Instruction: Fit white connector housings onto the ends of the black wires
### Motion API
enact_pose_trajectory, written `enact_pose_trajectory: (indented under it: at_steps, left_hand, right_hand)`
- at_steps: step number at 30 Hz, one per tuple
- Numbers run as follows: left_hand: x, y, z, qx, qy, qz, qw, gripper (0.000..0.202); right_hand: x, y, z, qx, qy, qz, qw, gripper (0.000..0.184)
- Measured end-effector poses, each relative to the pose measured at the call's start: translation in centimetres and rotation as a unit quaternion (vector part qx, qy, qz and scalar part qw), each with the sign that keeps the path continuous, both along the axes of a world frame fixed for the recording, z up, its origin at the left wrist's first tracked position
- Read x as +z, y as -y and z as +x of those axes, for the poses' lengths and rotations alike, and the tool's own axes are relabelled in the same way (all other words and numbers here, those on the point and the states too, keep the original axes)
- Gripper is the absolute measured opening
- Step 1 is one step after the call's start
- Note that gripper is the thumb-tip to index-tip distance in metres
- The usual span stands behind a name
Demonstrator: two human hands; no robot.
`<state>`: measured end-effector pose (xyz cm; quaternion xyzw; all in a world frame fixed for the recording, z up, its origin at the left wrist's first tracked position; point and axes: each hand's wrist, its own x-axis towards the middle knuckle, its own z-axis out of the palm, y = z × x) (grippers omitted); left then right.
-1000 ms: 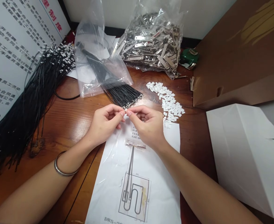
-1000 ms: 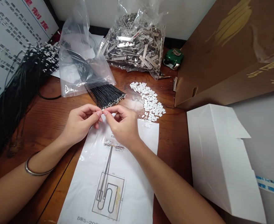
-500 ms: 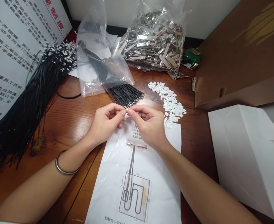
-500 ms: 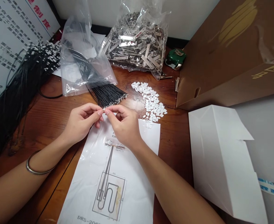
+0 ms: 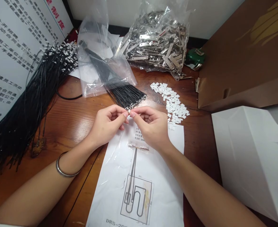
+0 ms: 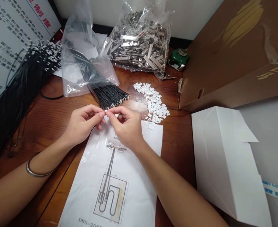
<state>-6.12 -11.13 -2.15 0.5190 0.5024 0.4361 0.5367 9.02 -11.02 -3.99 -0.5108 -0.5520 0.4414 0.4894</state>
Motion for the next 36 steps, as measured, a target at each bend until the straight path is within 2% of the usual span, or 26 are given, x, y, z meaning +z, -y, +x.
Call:
enact_pose_trajectory:
  at_steps: [8, 18, 24, 28, 33, 36]
  left_hand:
    - [0.06, -0.05, -0.05, 0.003, -0.005, -0.001, 1.0, 0.011]
    - [0.06, -0.07, -0.06, 0.005, -0.006, 0.001, 1.0, 0.009]
    - [-0.01, 0.01, -0.19, 0.006, -0.01, -0.003, 1.0, 0.008]
    - [-0.01, 0.0, -0.04, 0.012, -0.008, 0.004, 1.0, 0.01]
    - [-0.06, -0.06, 0.17, 0.01, 0.001, 0.003, 1.0, 0.012]
    - [-0.08, -0.11, 0.14, 0.01, 0.001, 0.002, 1.0, 0.012]
  right_hand:
    - [-0.31, 0.14, -0.03, -0.013, 0.047, 0.074, 0.996, 0.01]
    - [-0.1, 0.38, -0.39, -0.035, 0.123, 0.176, 0.976, 0.009]
    - [-0.41, 0.45, -0.22, -0.035, 0.148, 0.193, 0.969, 0.01]
    - [-0.31, 0.47, -0.31, -0.037, 0.131, 0.156, 0.978, 0.01]
    - [-0.09, 0.46, -0.48, -0.061, 0.047, 0.057, 0.995, 0.008]
    - [-0.11, 0.37, -0.34, -0.055, 0.004, 0.025, 0.998, 0.008]
